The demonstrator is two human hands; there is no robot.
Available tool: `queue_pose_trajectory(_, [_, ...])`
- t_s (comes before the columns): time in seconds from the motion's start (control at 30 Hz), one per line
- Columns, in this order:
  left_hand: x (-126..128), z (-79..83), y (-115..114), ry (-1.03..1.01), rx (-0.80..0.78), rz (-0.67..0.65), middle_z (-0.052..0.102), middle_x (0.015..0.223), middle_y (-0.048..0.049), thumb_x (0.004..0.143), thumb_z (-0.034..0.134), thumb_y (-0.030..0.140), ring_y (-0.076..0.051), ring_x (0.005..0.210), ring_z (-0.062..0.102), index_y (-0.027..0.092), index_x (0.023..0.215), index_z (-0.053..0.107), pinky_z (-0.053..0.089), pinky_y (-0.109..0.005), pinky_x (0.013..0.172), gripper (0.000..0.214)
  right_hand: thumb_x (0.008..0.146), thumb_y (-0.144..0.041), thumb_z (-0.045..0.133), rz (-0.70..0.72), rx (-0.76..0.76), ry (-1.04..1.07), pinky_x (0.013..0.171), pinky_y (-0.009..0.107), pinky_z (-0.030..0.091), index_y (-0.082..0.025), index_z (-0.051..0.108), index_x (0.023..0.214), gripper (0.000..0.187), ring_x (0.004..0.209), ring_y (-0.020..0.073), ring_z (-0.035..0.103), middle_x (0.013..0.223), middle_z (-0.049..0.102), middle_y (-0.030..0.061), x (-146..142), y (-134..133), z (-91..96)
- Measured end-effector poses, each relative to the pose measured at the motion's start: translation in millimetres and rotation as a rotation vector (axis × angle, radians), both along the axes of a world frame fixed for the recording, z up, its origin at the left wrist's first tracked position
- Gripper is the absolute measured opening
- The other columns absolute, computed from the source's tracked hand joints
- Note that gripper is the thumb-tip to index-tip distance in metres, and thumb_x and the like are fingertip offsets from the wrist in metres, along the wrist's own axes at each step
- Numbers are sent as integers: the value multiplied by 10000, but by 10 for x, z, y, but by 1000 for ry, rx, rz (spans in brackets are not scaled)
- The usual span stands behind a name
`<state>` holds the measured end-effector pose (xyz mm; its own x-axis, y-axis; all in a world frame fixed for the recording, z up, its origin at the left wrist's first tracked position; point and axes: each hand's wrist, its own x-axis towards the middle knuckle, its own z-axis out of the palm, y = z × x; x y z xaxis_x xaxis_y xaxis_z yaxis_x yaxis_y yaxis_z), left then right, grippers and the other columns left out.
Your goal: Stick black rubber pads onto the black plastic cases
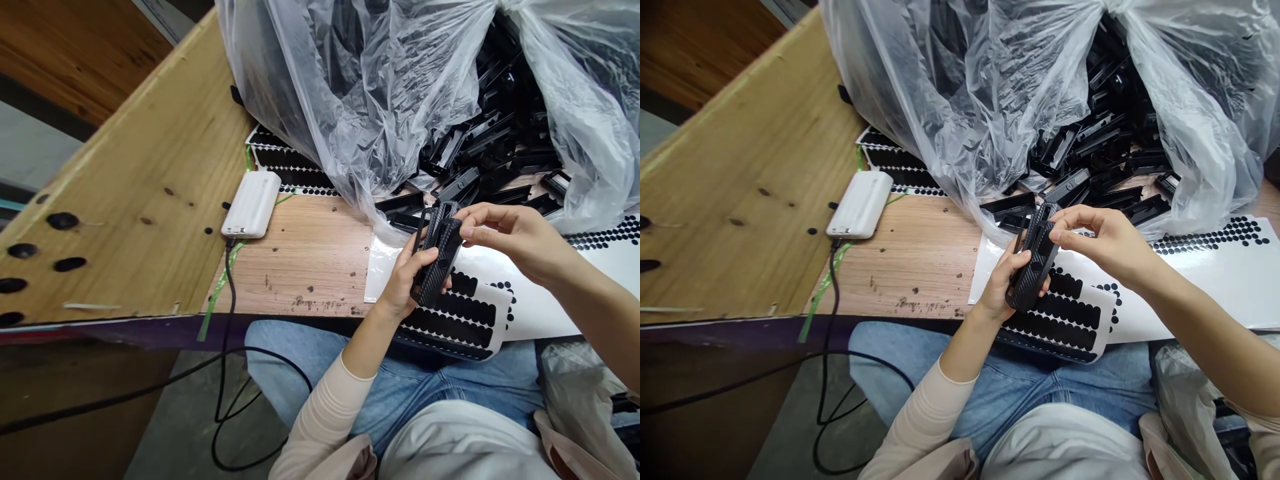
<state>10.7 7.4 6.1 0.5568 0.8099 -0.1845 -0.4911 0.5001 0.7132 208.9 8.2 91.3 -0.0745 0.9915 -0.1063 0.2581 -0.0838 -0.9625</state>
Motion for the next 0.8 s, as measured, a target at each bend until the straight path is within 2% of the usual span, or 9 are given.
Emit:
queue_pose_trajectory(0.2, [-2, 20, -5, 4, 4, 5, 695, 811, 29, 887, 789, 501, -146, 532, 680, 222, 1382, 554, 553, -234, 493, 615, 786, -670, 925, -11, 19, -43, 1054, 494, 593, -245, 818, 839, 441, 1127, 316, 747, 1189, 812, 91, -8, -12, 20])
queue_pose_trajectory(0.37, [-3, 3, -8, -7, 6, -3, 697, 814, 28, 889, 792, 492, -153, 537, 684, 226, 1400, 547, 555, -238, 487, 626, 815, -669, 896, -18, 68, -100, 911, 432, 649, -235, 809, 847, 443, 1110, 314, 750, 1173, 807, 103, -26, -31, 21])
queue_pose_trajectory(0.63, [-2, 11, -10, 2, 14, 0, 697, 809, 24, 887, 792, 490, -155, 538, 688, 215, 1408, 544, 542, -232, 484, 639, 964, -447, 783, -4, 260, -295, 904, 445, 670, -264, 798, 904, 193, 1064, 287, 768, 1169, 813, 74, -51, -105, 14])
queue_pose_trajectory(0.8, [-2, 21, -15, 4, 12, -1, 695, 781, 29, 886, 788, 486, -151, 529, 680, 215, 1402, 549, 539, -230, 498, 630, 990, -407, 744, 4, 342, -417, 872, 492, 650, -278, 785, 936, 146, 1051, 313, 780, 1160, 823, 76, -64, -137, 41])
